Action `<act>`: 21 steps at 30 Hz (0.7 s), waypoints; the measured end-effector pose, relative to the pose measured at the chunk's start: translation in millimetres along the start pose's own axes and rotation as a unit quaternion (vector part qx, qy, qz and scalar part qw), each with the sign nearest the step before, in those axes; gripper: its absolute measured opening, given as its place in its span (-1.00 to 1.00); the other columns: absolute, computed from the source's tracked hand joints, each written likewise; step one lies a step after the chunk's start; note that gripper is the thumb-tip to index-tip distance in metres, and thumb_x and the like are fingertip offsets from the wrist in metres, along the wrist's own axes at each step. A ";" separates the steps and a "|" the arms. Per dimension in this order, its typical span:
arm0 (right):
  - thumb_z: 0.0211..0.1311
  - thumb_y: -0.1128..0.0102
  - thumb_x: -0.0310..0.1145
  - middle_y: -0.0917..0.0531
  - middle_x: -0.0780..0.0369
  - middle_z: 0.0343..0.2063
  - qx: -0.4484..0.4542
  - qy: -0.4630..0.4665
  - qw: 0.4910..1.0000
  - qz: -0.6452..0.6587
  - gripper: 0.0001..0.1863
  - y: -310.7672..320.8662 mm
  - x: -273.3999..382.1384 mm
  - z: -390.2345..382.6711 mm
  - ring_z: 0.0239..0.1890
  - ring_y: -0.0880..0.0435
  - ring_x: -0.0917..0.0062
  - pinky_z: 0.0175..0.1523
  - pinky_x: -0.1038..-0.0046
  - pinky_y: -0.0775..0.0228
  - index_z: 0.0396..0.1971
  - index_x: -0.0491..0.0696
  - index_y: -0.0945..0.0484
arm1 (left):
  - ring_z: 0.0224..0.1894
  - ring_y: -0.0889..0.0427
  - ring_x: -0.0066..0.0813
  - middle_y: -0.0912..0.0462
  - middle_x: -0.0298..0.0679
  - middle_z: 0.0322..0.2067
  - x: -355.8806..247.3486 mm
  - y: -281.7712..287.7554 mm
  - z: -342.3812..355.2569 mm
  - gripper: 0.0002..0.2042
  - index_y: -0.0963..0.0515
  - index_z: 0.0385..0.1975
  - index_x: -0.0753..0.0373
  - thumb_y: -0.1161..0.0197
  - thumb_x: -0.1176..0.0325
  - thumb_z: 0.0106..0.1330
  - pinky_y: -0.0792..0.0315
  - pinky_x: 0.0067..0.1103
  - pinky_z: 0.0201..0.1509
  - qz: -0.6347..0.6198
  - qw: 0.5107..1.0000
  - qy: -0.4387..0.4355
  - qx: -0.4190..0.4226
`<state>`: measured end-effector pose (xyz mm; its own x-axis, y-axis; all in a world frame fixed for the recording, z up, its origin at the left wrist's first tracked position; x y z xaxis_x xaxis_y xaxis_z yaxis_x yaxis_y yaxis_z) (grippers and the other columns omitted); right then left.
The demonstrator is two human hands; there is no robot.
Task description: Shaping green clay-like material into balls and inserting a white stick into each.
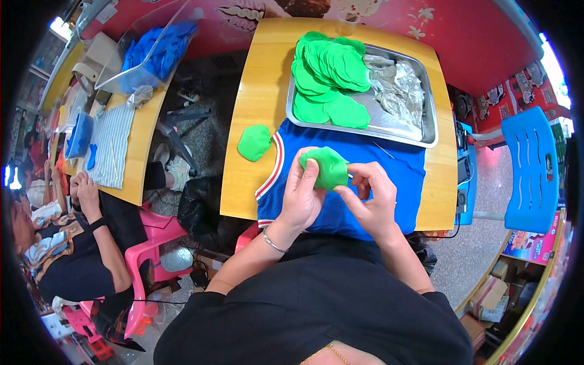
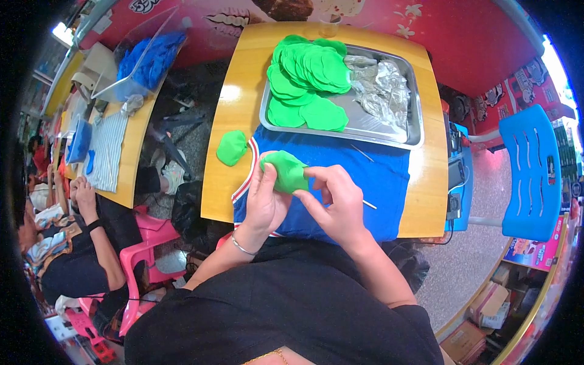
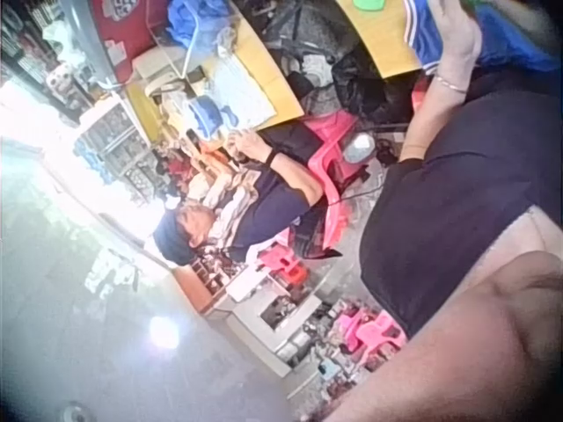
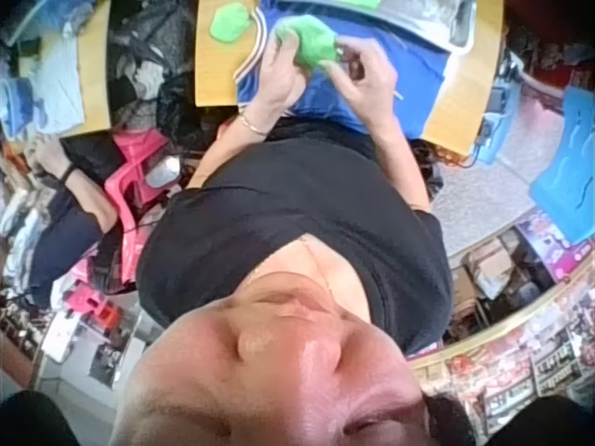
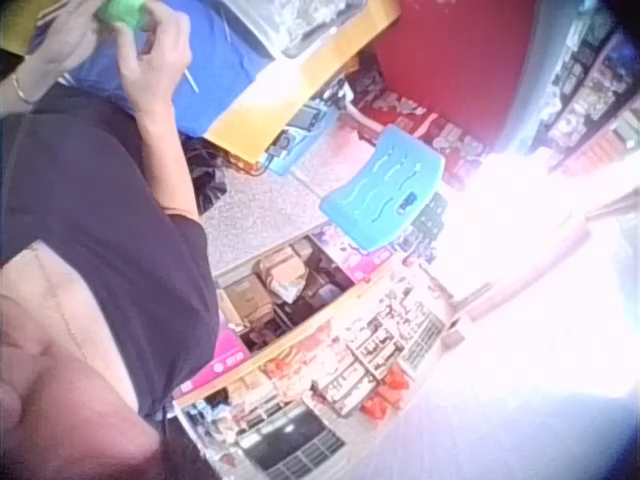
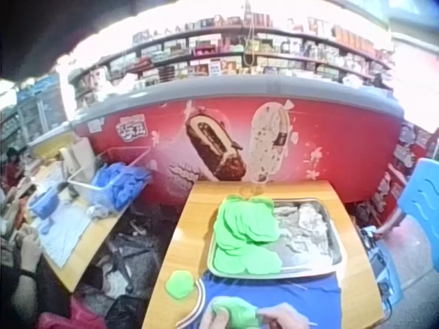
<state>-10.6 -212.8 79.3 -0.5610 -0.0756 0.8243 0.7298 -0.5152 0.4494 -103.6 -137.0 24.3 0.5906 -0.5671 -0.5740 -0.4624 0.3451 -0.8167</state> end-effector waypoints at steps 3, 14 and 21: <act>-0.10 -0.35 -0.45 -0.48 0.26 -0.54 0.012 -0.005 1.000 -0.019 -0.79 -2.0 -1.4 -0.6 -0.67 -0.37 0.62 -0.59 0.59 -0.23 -0.42 -0.13 -0.54 | -0.17 -0.45 -0.58 -0.44 -0.32 -0.24 0.5 4.5 -0.3 -0.78 -0.31 -0.13 0.17 0.04 0.20 0.38 -0.37 -0.59 -0.08 0.022 0.999 -0.010 0.020; -0.06 -0.29 -0.47 -0.46 0.24 -0.60 0.053 -0.035 0.998 0.022 -0.77 -10.1 -0.6 -3.2 -0.65 -0.41 0.53 -0.57 0.54 -0.24 -0.34 -0.13 -0.54 | -0.18 -0.46 -0.60 -0.44 -0.32 -0.25 2.4 4.9 -3.3 -0.77 -0.30 -0.11 0.20 -0.09 0.29 0.31 -0.39 -0.61 -0.09 0.037 0.999 -0.016 0.030; -0.05 -0.29 -0.49 -0.46 0.27 -0.63 0.120 -0.072 0.990 0.030 -0.75 -15.5 -12.1 -4.8 -0.67 -0.32 0.66 -0.58 0.59 -0.16 -0.30 -0.17 -0.54 | -0.19 -0.48 -0.62 -0.47 -0.33 -0.26 12.4 24.1 -5.2 -0.78 -0.33 -0.15 0.22 -0.16 0.39 0.27 -0.40 -0.65 -0.10 0.069 0.997 0.014 -0.009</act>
<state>-16.9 -207.9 60.8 -0.4650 0.0307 0.8848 0.8417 -0.2945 0.4526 -110.9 -139.6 -2.2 0.5015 -0.5358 -0.6793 -0.5505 0.4081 -0.7283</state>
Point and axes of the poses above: each hand's wrist, its own z-axis towards the middle knuckle, its own y-axis out of the back of the hand, x = y × z, the point moved 6 cm from there along z, towards the middle knuckle
